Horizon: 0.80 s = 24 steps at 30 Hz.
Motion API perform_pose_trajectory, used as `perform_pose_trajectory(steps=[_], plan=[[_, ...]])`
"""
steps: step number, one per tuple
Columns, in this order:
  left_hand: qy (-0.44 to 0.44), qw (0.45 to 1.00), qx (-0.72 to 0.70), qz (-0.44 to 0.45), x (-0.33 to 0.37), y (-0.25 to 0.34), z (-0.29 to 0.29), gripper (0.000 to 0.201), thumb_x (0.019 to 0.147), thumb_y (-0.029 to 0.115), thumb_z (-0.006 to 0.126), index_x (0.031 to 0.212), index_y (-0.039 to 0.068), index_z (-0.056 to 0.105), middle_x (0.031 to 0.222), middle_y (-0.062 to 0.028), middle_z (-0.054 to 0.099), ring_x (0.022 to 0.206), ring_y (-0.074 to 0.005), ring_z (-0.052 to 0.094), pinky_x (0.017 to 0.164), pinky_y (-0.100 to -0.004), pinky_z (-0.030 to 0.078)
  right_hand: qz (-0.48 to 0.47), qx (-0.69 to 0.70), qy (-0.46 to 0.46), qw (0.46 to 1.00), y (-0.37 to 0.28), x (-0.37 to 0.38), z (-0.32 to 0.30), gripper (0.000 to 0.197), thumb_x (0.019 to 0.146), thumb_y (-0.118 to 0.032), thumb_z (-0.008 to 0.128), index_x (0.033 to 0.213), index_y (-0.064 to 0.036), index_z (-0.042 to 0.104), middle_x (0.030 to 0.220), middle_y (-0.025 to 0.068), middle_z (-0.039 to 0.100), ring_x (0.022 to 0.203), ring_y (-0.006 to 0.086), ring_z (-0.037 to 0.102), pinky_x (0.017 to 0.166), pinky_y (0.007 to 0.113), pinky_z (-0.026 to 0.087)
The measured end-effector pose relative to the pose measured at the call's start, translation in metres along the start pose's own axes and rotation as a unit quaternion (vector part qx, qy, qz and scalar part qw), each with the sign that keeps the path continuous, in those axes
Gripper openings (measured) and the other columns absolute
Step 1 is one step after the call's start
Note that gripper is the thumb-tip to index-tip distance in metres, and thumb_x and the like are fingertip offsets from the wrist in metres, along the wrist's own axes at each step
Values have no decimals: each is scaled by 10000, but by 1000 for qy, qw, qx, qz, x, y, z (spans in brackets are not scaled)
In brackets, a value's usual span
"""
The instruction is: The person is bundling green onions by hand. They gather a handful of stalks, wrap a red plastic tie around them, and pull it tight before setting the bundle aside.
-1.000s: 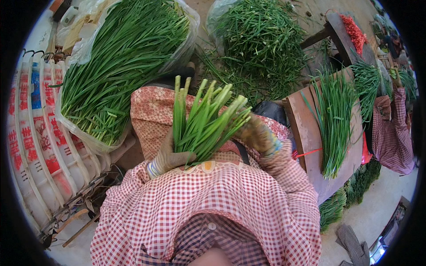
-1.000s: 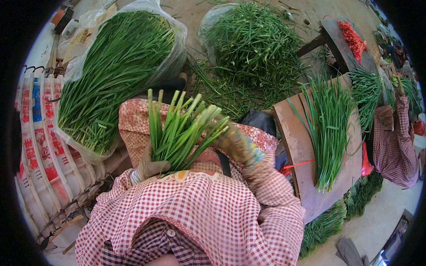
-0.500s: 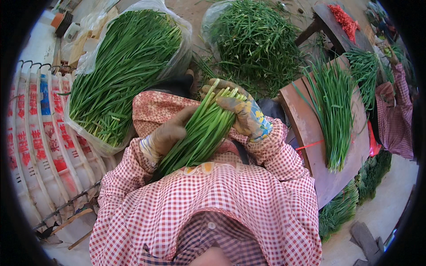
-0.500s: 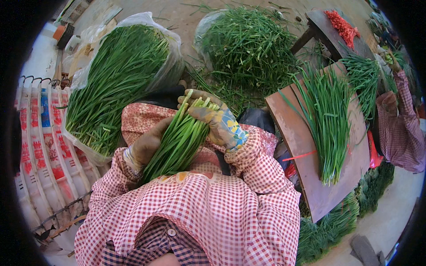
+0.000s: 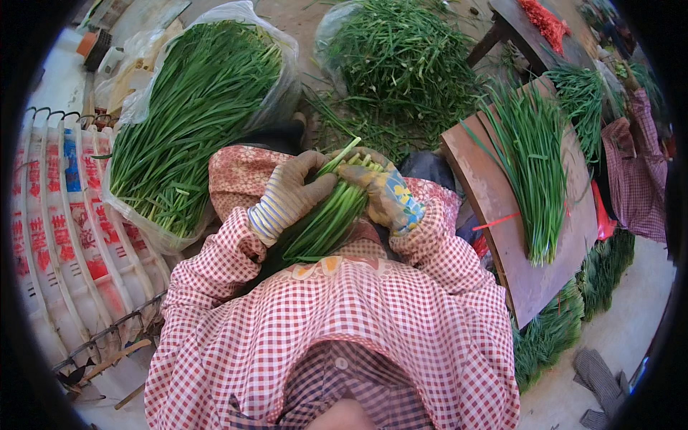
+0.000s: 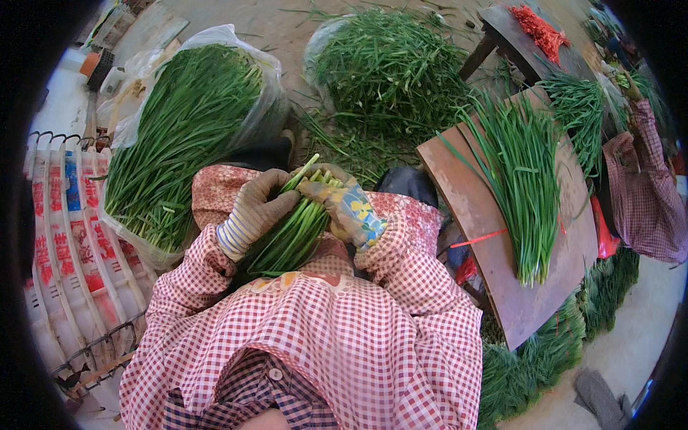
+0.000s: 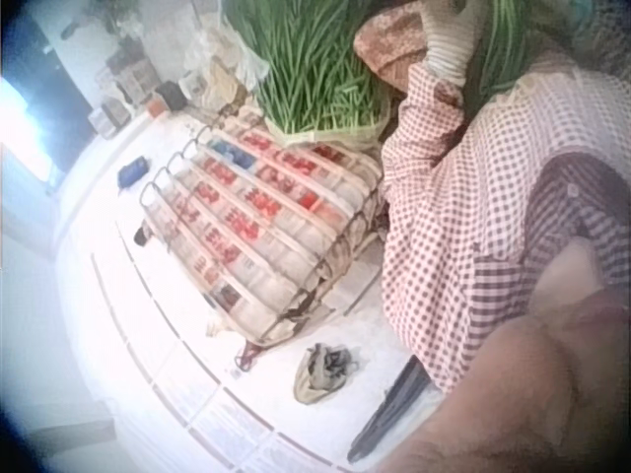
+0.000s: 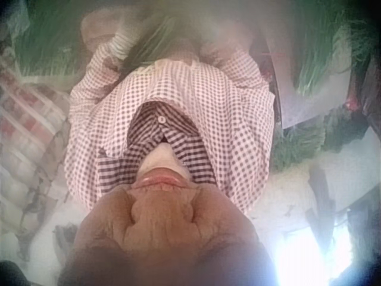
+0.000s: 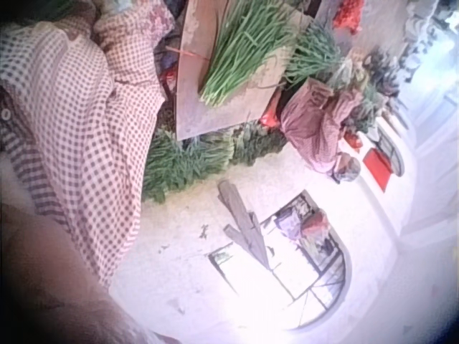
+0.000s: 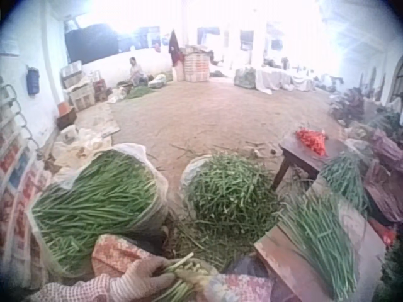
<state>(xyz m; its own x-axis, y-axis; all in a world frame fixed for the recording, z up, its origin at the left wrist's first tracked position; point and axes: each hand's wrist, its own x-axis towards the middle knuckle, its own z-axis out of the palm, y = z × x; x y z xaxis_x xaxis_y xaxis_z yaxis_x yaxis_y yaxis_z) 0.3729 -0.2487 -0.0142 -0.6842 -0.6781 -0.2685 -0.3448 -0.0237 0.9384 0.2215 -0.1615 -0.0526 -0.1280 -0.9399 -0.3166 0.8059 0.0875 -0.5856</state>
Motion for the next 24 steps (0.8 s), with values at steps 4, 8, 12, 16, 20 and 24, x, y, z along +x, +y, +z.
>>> perform_pose_trajectory(steps=[4,8,12,16,20,24], plan=[[21,1000,-9,8,3,4,3,223,872,192,646,982,-1,625,807,-50,630,738,-85,555,663,-261,469,16,22,16,1000,-1,-1,5,281,831,-81,723,1078,2,617,948,85,670,817,156,658,726,298,569],[-1,1000,-9,11,7,10,5,211,894,183,626,993,-3,626,807,-62,636,729,-92,561,661,-264,472,-10,64,31,997,5,3,1,204,833,-77,722,1008,-19,636,896,66,668,780,144,654,709,293,568],[-52,997,49,-14,0,9,-11,220,932,178,572,1035,-10,624,816,-97,630,758,-134,580,693,-294,479,-29,72,33,996,-4,1,0,194,849,-63,700,1022,-23,622,932,96,680,799,183,672,716,302,576],[-74,996,52,21,-2,-2,-10,245,956,197,539,1031,-24,614,843,-138,626,795,-192,601,729,-336,480,-32,39,17,999,-4,5,2,242,875,-60,668,1100,-10,595,1053,133,663,950,217,658,839,352,557],[-154,986,64,-21,3,3,-15,256,963,211,528,1048,-16,610,864,-118,634,796,-184,602,730,-327,484,-13,0,-29,999,-13,1,8,245,877,-105,681,1094,-28,596,1069,131,660,981,214,642,871,347,539],[-222,966,-98,-83,14,16,-23,287,961,211,531,1143,-6,579,933,-46,639,826,-125,585,745,-285,491,-44,-22,-14,999,-34,5,10,242,883,-242,679,1029,-66,600,1026,127,667,925,210,645,819,359,544]])
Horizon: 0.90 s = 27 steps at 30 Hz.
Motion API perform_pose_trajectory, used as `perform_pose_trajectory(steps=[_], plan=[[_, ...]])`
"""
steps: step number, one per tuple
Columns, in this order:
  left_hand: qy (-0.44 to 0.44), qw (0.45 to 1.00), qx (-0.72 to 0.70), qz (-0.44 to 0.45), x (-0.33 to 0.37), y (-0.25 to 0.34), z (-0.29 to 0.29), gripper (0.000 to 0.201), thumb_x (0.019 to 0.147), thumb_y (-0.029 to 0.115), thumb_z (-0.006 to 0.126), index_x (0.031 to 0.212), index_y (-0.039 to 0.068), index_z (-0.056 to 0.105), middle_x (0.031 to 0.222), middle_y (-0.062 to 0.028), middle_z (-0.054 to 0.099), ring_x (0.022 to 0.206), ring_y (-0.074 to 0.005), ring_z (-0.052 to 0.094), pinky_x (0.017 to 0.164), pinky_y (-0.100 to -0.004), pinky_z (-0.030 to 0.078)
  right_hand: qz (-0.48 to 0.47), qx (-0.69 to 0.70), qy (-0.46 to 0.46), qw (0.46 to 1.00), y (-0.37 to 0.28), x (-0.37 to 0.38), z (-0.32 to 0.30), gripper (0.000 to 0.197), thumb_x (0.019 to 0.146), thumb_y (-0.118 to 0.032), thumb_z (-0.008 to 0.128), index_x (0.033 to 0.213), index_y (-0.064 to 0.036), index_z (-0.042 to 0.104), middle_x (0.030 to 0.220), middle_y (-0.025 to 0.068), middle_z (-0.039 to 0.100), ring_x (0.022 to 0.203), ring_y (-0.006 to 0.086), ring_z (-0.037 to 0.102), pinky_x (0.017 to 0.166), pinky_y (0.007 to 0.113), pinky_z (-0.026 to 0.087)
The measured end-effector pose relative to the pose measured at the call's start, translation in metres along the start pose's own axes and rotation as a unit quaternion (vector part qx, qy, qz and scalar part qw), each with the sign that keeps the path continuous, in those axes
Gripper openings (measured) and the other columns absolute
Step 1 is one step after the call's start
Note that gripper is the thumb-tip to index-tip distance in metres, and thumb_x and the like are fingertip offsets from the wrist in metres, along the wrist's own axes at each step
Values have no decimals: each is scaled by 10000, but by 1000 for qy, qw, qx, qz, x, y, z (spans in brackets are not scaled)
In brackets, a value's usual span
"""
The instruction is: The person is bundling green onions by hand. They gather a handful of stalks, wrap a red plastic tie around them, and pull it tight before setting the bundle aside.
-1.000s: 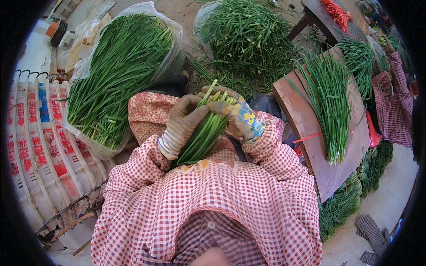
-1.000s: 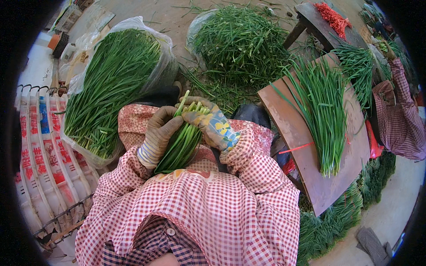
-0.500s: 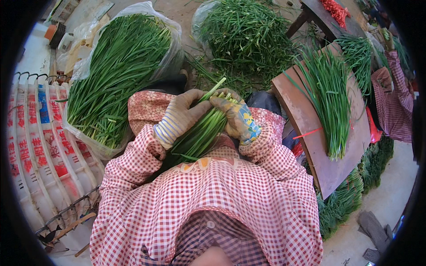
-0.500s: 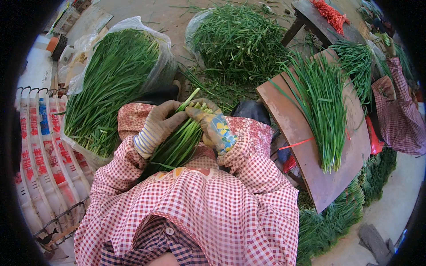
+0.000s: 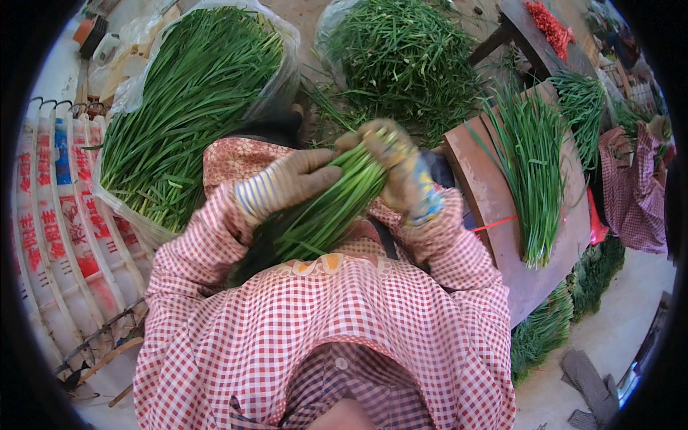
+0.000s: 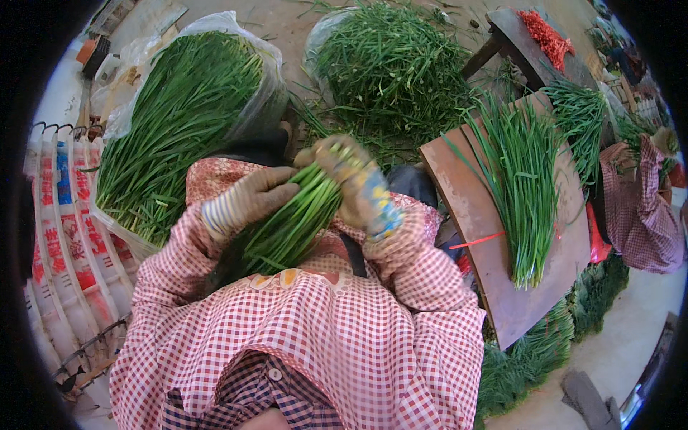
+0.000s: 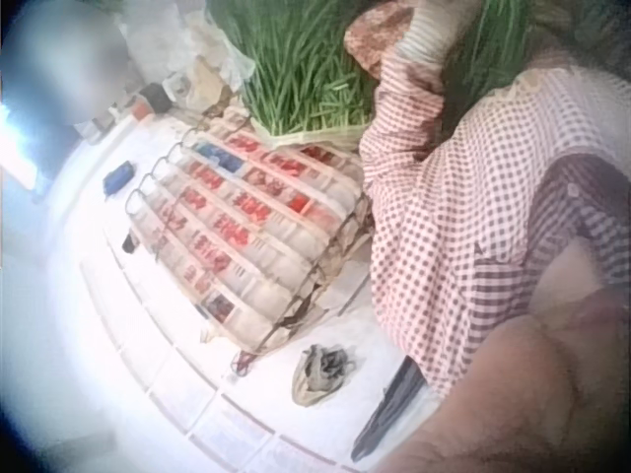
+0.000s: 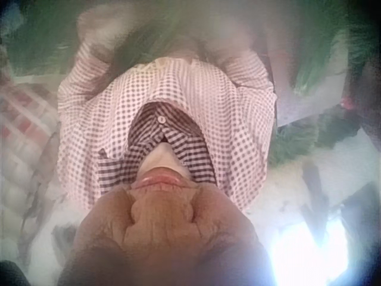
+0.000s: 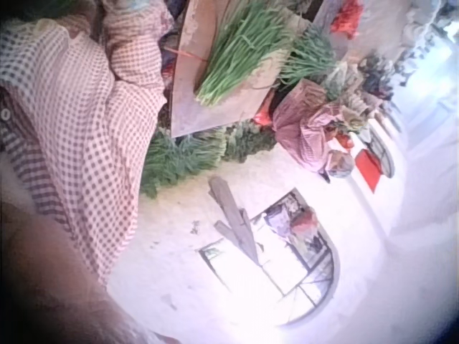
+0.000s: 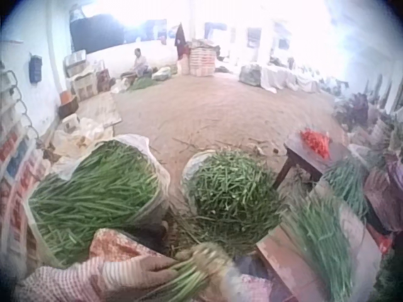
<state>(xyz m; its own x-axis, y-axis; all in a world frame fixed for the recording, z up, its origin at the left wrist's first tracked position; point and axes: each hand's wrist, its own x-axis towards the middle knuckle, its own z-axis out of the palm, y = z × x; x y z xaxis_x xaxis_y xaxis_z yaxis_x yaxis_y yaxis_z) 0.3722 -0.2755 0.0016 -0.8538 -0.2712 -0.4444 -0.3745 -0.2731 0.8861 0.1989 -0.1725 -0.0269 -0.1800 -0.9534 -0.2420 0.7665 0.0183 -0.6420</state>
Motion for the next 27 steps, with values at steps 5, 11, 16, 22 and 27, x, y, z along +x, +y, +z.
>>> perform_pose_trajectory(steps=[5,11,16,22,27], plan=[[73,974,143,162,-37,21,-45,491,887,124,644,1331,7,471,1177,-65,588,1088,-141,529,953,-276,427,-204,-148,-1,968,-138,48,-18,406,900,-445,599,1020,-59,624,962,148,658,830,258,647,796,434,552],[445,806,240,307,-48,-9,-75,378,898,38,579,1274,33,540,1184,-100,612,1021,-180,600,882,-311,480,-356,-470,119,799,-160,164,-123,295,899,-276,647,1091,-55,614,944,122,664,799,196,640,760,408,530],[193,935,103,280,-55,-13,-39,259,852,-11,570,1096,16,652,1021,-88,683,969,-169,639,839,-293,511,-346,-261,104,895,-183,192,-54,173,892,-201,681,985,-85,591,942,91,680,854,208,662,652,346,551],[-126,981,-20,146,8,21,28,388,889,186,667,1219,0,585,1157,-124,648,1029,-215,637,868,-337,523,-298,-438,25,848,-131,220,-83,162,877,-112,700,1008,-85,609,891,10,644,775,93,583,651,227,481],[-233,919,-299,109,68,35,59,733,885,565,563,1373,33,432,1300,-137,552,1257,-226,481,1045,-365,397,-361,-445,-14,820,-133,137,-15,109,910,-79,647,1008,-68,603,912,7,643,785,70,566,641,200,468]])
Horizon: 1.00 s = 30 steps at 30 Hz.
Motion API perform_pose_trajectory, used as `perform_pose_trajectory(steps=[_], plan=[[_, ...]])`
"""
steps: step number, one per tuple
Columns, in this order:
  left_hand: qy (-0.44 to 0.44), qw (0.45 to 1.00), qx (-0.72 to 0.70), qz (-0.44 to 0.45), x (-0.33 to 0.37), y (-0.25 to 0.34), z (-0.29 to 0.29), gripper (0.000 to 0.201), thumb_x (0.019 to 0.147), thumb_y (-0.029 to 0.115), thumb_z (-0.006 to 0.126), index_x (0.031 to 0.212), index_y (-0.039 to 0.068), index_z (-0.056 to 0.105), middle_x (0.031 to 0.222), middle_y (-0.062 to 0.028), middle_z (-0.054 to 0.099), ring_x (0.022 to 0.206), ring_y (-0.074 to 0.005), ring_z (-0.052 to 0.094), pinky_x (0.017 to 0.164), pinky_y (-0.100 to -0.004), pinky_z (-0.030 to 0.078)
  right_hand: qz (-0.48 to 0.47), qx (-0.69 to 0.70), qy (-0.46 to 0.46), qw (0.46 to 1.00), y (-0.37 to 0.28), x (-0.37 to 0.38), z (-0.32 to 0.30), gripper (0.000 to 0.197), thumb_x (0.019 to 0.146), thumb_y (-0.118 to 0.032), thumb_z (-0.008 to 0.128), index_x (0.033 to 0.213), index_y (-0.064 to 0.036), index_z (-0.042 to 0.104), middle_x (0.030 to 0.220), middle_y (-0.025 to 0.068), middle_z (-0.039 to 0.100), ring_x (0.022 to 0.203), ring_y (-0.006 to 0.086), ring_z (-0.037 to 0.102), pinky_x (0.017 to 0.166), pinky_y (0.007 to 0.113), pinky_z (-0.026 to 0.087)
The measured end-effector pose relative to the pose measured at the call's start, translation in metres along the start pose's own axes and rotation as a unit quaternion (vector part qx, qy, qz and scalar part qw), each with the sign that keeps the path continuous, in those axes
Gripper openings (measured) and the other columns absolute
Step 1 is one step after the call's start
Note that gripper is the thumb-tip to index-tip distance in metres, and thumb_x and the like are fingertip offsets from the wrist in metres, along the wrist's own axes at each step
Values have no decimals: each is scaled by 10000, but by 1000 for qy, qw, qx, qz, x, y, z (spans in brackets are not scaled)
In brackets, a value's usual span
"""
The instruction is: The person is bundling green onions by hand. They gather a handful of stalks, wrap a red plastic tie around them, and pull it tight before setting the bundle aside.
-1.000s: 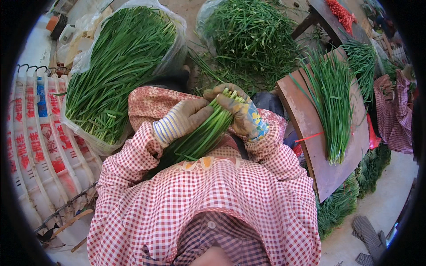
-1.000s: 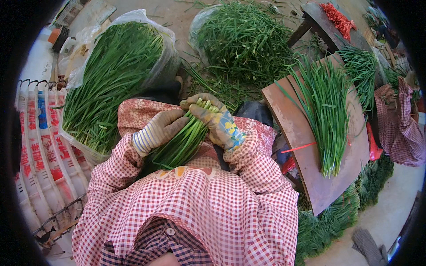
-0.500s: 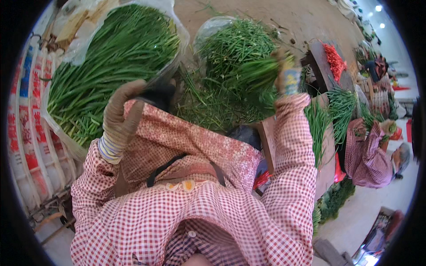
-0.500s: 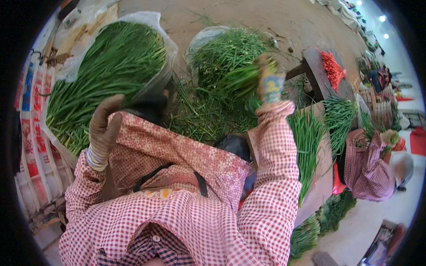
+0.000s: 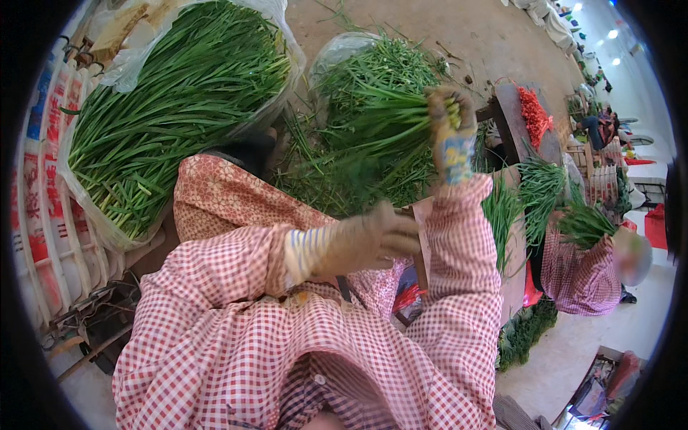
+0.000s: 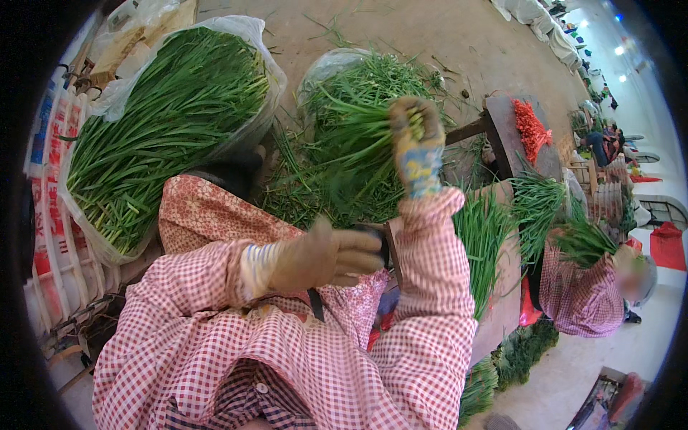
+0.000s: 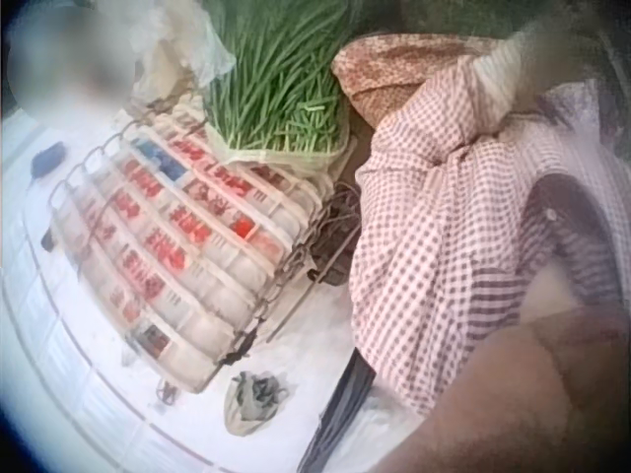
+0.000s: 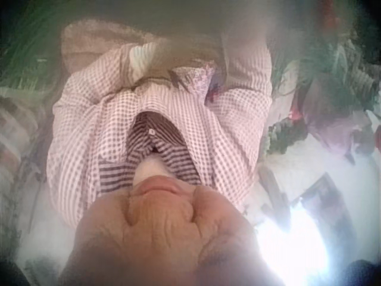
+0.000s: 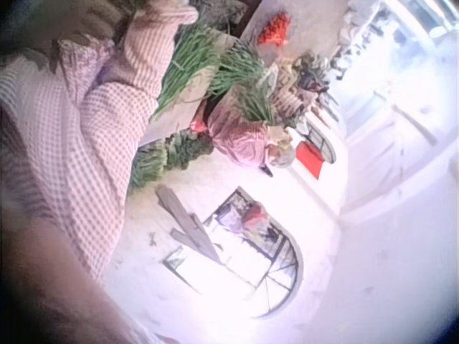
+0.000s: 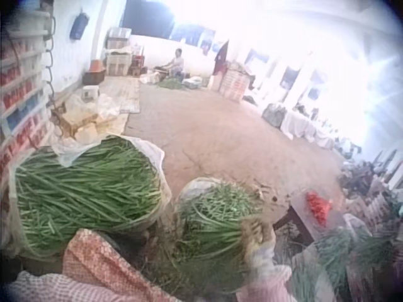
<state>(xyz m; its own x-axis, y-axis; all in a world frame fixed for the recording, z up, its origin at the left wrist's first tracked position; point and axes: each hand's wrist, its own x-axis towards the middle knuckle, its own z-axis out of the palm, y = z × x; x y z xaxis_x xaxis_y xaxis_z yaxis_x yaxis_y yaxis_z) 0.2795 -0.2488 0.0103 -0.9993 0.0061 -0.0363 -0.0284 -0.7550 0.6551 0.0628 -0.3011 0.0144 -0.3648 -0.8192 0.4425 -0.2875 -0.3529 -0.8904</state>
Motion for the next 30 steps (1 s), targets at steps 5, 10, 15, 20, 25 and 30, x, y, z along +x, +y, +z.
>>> perform_pose_trajectory(steps=[5,10,15,20,25,30], plan=[[-58,850,-489,185,12,-13,-24,1070,709,811,547,1375,-10,386,1324,-201,501,1287,-329,445,1068,-420,386,-253,-179,-254,916,-72,-86,17,241,846,-115,673,1069,-70,595,1058,75,652,997,204,628,990,451,448],[-15,893,-428,141,-17,3,-4,855,841,600,603,1392,-14,376,1331,-269,484,1200,-377,528,1047,-461,438,-328,-193,-291,878,-97,-147,45,243,797,-140,679,1021,-83,604,995,65,643,935,214,626,946,439,468],[23,899,-408,155,-21,8,7,560,894,310,609,1347,28,437,1245,-163,567,1054,-272,616,915,-406,532,-428,-168,-308,833,-100,-140,41,246,749,-166,685,973,-96,613,931,56,635,872,223,625,902,427,488],[119,906,-299,276,-6,28,24,409,855,80,599,1252,77,505,1063,-50,618,815,-181,650,721,-340,582,-456,-144,-280,833,-115,-141,34,249,700,-191,691,925,-109,622,867,46,626,810,232,623,858,415,508],[95,899,-126,410,9,66,24,392,835,105,618,1213,74,521,1020,-63,617,809,-204,648,711,-379,584,-365,-59,-168,914,-133,-186,5,271,825,-353,689,907,-100,636,689,64,608,694,263,616,759,400,494],[-15,876,-14,482,17,75,36,459,884,233,623,1303,86,508,1230,-118,594,1109,-268,603,973,-448,508,-152,237,230,932,-78,-193,-22,655,945,-575,436,1300,-25,453,1294,162,524,1169,302,518,1033,490,383]])
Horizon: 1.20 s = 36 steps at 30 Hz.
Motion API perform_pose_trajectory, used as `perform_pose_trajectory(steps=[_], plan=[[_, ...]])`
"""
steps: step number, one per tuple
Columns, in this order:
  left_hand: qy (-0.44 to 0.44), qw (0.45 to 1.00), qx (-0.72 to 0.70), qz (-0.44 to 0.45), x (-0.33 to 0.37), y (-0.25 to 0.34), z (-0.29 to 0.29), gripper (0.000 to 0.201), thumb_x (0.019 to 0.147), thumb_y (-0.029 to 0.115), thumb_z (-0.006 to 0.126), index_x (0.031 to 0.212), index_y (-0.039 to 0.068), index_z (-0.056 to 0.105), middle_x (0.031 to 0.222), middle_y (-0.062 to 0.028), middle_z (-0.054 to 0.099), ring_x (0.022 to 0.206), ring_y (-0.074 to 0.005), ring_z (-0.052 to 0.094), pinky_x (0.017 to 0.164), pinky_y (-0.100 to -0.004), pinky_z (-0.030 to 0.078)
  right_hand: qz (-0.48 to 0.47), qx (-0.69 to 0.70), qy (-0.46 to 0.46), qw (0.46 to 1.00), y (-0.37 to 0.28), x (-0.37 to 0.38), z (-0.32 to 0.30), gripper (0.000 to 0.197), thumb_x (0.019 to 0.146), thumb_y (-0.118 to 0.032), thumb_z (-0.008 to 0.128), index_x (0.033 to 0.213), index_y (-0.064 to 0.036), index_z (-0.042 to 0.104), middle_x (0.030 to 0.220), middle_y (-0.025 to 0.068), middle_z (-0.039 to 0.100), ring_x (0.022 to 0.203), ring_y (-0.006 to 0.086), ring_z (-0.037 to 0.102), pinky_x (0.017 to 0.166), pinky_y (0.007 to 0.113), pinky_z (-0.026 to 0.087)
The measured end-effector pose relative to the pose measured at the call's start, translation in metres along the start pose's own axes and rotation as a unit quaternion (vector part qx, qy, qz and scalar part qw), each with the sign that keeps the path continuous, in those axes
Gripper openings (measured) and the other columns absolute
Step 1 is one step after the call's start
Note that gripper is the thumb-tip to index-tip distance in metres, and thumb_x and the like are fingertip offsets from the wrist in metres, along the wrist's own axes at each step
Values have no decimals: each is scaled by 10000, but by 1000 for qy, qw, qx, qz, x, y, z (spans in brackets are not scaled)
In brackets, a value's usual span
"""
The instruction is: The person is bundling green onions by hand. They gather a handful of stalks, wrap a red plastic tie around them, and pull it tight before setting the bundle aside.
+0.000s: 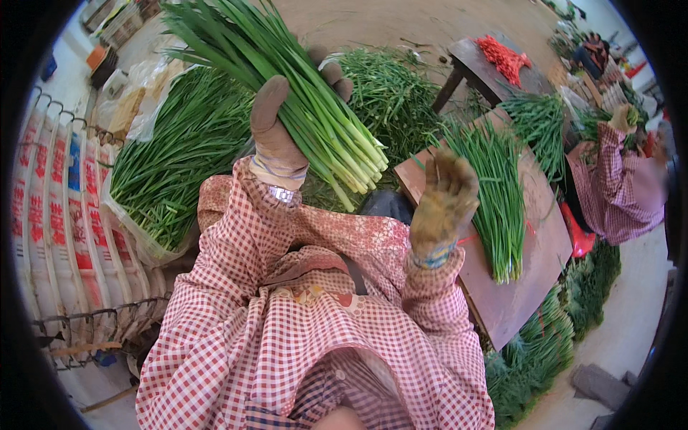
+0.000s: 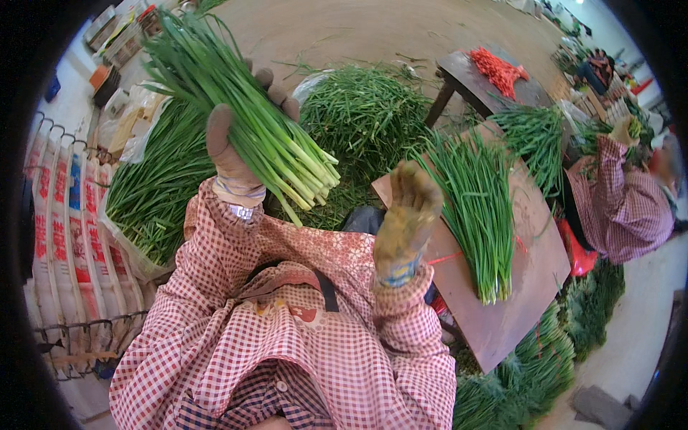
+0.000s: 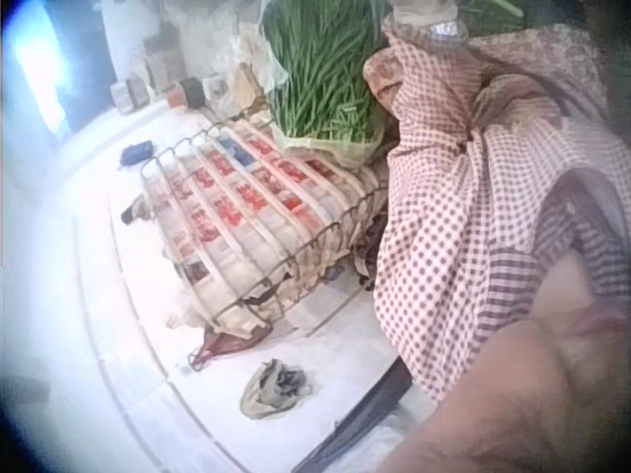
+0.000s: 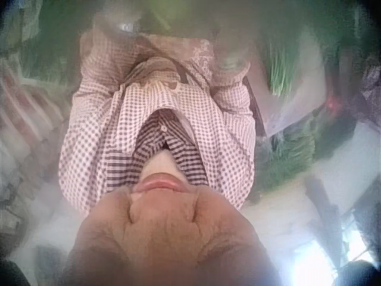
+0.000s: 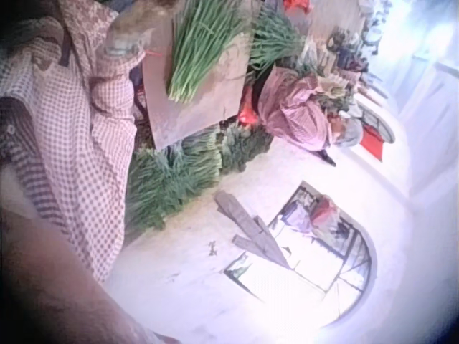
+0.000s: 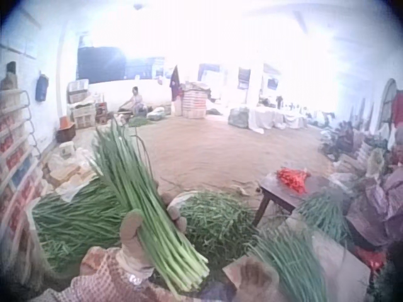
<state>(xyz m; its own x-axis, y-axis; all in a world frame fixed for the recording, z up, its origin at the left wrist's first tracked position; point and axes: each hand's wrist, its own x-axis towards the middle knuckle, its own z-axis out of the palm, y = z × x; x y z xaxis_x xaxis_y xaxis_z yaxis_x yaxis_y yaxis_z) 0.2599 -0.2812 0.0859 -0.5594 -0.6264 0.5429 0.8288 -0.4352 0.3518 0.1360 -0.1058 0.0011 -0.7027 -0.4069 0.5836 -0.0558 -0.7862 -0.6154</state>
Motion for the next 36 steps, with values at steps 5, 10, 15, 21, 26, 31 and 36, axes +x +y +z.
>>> perform_pose_trajectory(steps=[5,10,15,21,26,31,36], plan=[[-10,999,-37,-16,-17,-28,0,512,879,292,642,1315,73,487,1285,-136,561,1135,-281,593,990,-451,505,143,-33,-4,989,20,9,59,769,923,-648,383,1420,-61,367,1399,137,463,1291,309,443,1101,488,323],[2,999,-45,-2,-25,-13,-8,632,877,286,638,1413,91,365,1343,-122,512,1123,-248,573,1017,-435,474,158,86,73,981,22,13,44,808,879,-718,392,1409,-108,390,1350,120,498,1247,287,472,1068,438,360],[-29,990,-138,-19,-23,-20,-24,643,889,248,637,1441,108,338,1243,-77,538,1022,-186,574,951,-378,463,179,90,-21,979,33,-9,93,879,852,-753,389,1436,-98,351,1376,148,450,1233,282,465,1087,453,336],[46,969,-240,-26,-32,0,-27,547,876,158,646,1372,128,417,1028,-26,579,898,-152,580,845,-361,479,343,-11,-121,931,-1,13,50,555,900,-271,667,1359,-60,436,1198,60,538,1062,151,541,896,286,472],[77,959,-270,-36,-41,5,-39,509,883,124,626,1352,105,428,1025,-26,577,882,-148,575,818,-357,482,366,-163,-291,869,-2,23,66,261,897,-91,666,1147,-30,619,895,-15,638,781,53,556,687,209,477],[137,968,-209,1,-41,36,-51,442,876,116,632,1290,86,480,968,-33,606,838,-159,617,794,-371,522,182,-310,-420,833,15,31,79,119,910,-114,631,947,-1,634,754,-30,577,676,63,526,622,220,447],[224,966,-87,99,-38,100,-80,239,845,82,660,1075,47,606,921,-68,653,826,-167,628,781,-349,536,302,-459,-472,690,31,7,14,112,830,-96,605,914,-34,645,795,109,641,759,283,629,698,335,506]])
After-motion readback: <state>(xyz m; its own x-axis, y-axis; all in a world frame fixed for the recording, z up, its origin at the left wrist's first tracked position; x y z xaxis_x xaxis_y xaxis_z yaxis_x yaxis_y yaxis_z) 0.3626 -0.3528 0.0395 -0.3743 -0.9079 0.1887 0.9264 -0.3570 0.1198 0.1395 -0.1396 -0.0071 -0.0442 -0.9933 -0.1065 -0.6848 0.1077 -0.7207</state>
